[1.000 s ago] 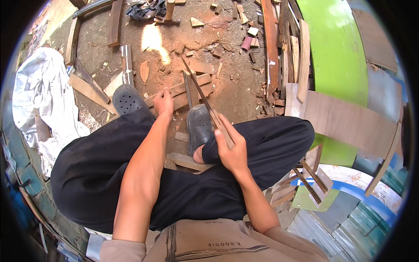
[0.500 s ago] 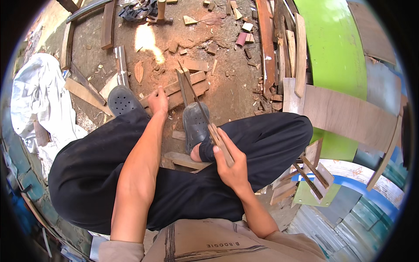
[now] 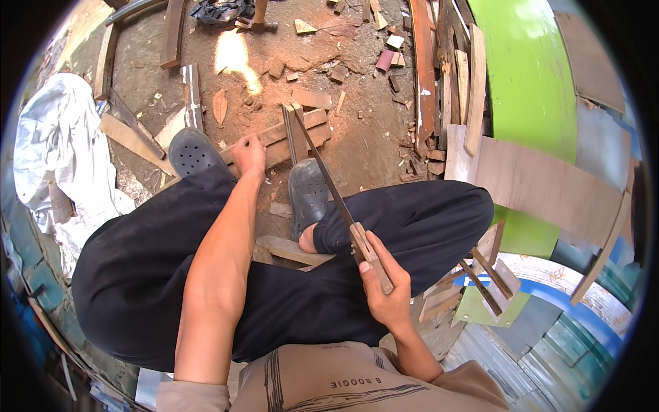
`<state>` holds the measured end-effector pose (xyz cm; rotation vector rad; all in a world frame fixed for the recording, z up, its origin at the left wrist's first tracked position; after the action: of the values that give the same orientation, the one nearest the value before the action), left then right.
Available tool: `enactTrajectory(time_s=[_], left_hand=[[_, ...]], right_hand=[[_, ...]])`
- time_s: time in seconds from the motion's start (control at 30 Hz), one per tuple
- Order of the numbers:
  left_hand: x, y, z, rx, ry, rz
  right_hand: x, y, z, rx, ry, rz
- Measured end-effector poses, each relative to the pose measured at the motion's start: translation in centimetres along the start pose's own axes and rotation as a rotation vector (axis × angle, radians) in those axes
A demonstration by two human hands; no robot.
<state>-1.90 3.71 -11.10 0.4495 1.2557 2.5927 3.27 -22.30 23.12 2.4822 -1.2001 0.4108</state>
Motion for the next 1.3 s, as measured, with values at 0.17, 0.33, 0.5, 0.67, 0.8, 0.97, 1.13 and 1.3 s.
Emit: enactTrajectory(time_s=[0.17,0.33,0.5,0.67,0.8,0.97,1.13,1.3], left_hand=[[0.4,-0.1,-0.9,0.009,-0.042,0.027],[-0.6,-0.8,-0.2,-0.050,-0.110,0.039],[-0.8,-2.4,-1.2,-0.080,-0.164,0.063],[0.6,-2.4,-2.0,-0.093,-0.227,0.112],[0.6,-2.0,-2.1,-0.069,-0.221,0.104],[0.0,-2.1,-0.2,-0.128,-0.180,0.071],[0.9,-2.3,-1.2,-0.076,-0.227,0.089],[1.7,-0.7,-1.6,-0.030,-0.271,0.102]], right_hand=[[-7.0,-12.8,6.3,0.077,0.084,0.036],[-6.5,-11.6,6.0,0.130,0.106,0.075],[-1.1,0.1,-0.6,-0.018,0.060,-0.009],[-2.5,-3.4,1.0,0.051,0.038,-0.038],[-7.5,-16.4,8.0,0.126,0.097,0.083],[-5.6,-9.4,5.1,0.052,0.051,0.063],[0.5,1.9,-1.2,-0.077,0.036,-0.014],[-4.6,-8.0,4.2,0.098,0.094,0.014]])
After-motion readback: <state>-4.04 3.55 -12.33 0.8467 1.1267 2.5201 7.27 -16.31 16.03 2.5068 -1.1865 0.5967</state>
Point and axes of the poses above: each hand's wrist, its own y-axis away from the middle knuckle, its own x-axis out of the back of the hand, z = x × y, the point moved 8 cm from there along -y, towards the middle knuckle, and after that the axes turned 10 degrees about x, right-handed, at the moved point
